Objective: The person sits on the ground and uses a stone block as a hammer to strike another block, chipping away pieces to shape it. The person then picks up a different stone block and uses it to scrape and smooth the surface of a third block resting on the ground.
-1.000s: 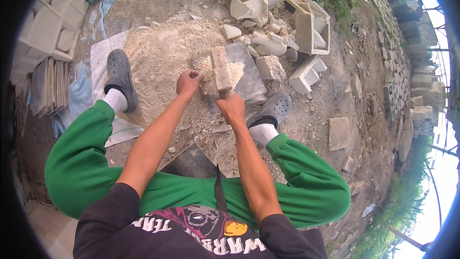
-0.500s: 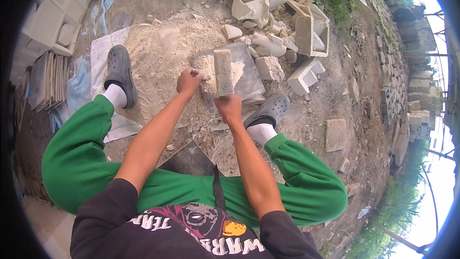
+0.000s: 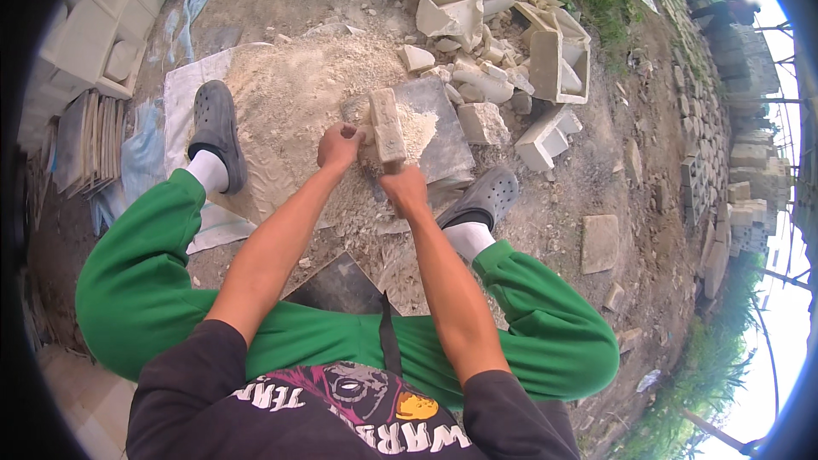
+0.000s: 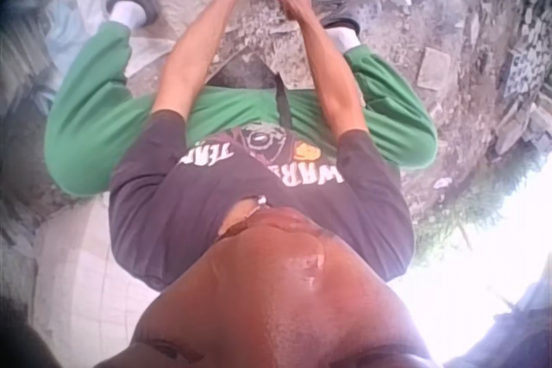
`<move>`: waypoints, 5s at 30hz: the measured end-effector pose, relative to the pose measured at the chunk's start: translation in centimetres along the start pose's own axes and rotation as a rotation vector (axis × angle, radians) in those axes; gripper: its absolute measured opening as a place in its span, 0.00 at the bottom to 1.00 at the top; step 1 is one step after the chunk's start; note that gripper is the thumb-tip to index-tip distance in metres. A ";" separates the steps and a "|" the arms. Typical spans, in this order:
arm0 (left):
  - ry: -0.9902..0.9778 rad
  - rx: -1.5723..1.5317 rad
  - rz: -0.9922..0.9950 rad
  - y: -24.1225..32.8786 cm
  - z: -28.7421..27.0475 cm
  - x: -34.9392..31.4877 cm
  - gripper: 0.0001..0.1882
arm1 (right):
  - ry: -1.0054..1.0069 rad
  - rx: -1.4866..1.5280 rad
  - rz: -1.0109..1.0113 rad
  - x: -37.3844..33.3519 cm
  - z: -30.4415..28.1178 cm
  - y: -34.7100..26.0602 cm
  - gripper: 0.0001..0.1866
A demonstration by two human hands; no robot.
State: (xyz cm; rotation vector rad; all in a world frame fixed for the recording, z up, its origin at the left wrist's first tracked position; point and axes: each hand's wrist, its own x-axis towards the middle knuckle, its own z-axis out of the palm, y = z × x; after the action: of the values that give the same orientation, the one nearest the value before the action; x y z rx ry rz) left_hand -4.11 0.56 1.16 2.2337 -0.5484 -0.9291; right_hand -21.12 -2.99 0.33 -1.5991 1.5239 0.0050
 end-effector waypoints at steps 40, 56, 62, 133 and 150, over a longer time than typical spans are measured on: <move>-0.052 -0.174 0.060 -1.6 -0.6 1.3 0.12 | 0.011 0.123 -0.050 -2.6 -4.2 -6.2 0.15; -0.112 -0.270 0.033 -1.5 0.1 1.8 0.11 | 0.163 0.239 -0.149 -1.4 -1.6 -2.0 0.16; -0.121 -0.263 -0.011 -3.2 -0.3 3.0 0.10 | -0.078 0.113 -0.040 -2.3 -4.0 -4.9 0.14; -0.041 0.330 0.440 -2.2 -2.1 -0.5 0.20 | 0.037 0.338 0.161 -2.6 -0.4 -1.4 0.20; -0.135 0.425 0.803 -2.1 -2.2 -2.8 0.08 | 0.111 0.331 0.173 -1.8 0.5 -0.5 0.19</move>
State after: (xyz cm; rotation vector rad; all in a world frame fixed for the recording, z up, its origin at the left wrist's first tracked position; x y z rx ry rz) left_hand -4.08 4.53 2.21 1.9866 -1.6728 -0.5603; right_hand -20.84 -1.41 1.34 -1.2207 1.6477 -0.2318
